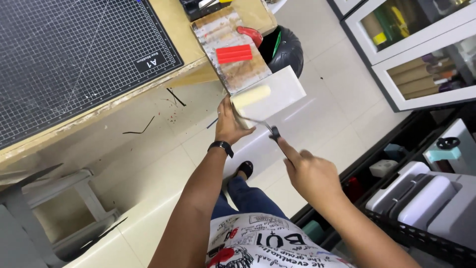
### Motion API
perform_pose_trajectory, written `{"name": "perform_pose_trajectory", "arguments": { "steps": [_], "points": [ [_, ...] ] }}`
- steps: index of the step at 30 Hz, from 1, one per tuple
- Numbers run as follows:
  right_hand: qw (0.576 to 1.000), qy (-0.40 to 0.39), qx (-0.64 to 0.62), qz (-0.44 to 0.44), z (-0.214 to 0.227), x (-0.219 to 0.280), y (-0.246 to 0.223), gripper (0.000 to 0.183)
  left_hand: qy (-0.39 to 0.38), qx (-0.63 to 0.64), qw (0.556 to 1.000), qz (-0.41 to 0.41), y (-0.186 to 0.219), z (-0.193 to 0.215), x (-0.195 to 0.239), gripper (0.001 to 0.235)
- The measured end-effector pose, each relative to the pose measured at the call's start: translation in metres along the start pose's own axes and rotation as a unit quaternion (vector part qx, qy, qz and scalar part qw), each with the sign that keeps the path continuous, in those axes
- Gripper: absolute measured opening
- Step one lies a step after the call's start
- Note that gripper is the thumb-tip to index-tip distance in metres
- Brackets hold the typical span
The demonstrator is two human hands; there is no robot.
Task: Covering a white box with black sheets by applying adhesive with a roller and smoothing the sheets with a scraper.
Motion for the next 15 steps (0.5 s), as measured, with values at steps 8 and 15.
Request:
{"name": "perform_pose_trajectory", "arguments": {
  "steps": [8,15],
  "points": [
    [0.996,-0.047,-0.023,-0.077,0.02,-0.015,-0.014,0.043,-0.039,-0.019,0.999,0.006,0.006,0.009,0.003,0.14],
    [0.999,-0.045,0.025,-0.004,0.019,0.028,0.002,0.056,0.017,0.012,0.999,-0.031,-0.008,-0.005,-0.005,0.147]
  ]
}}
Point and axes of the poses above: each hand's wrist, its own x-axis away from the middle knuckle, its own z-axis out of the back of the hand, y = z × x, the point moved 5 cm from there along -x, towards the middle knuckle, and after that the axes turned 12 degrees about -x, right-handed, at the moved point
